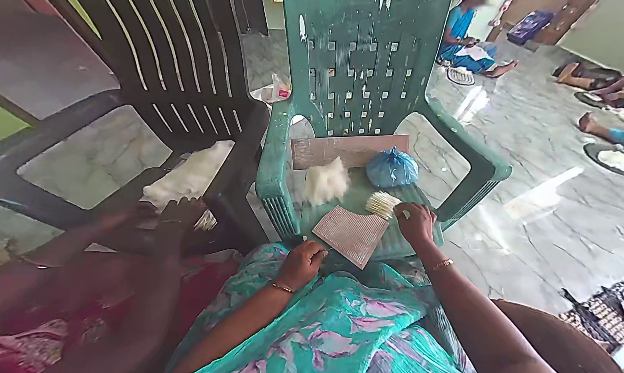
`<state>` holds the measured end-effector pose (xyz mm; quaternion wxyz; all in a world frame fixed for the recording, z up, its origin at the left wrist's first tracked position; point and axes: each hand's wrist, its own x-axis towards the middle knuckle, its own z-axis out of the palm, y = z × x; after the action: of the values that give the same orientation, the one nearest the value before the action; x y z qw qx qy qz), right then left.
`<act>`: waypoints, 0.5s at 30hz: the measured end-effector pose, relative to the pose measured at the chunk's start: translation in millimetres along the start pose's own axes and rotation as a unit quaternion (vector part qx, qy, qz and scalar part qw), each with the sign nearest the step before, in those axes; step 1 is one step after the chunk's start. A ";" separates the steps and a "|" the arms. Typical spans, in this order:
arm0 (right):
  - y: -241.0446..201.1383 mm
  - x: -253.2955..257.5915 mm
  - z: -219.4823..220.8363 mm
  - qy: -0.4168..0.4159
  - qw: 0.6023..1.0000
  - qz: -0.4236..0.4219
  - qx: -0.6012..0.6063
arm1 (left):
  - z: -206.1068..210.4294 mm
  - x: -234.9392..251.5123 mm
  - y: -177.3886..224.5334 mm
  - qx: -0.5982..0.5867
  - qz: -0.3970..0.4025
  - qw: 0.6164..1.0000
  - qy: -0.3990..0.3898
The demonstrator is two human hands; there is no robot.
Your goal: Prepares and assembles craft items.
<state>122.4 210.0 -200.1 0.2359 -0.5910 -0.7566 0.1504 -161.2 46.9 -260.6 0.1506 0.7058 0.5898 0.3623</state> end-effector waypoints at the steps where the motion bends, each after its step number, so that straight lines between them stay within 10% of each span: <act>1: 0.9 15.3 2.8 0.000 1.000 0.020 -0.002 | 1.6 1.0 -0.4 0.003 0.000 1.000 -0.004; 15: 30.5 78.2 23.5 -0.042 0.999 0.031 -0.016 | 15.1 13.4 -14.5 -0.013 0.019 0.999 0.035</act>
<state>120.1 294.5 -221.3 0.1897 -0.6107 -0.7497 0.1704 -160.7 66.5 -275.9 0.1321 0.7017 0.5761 0.3977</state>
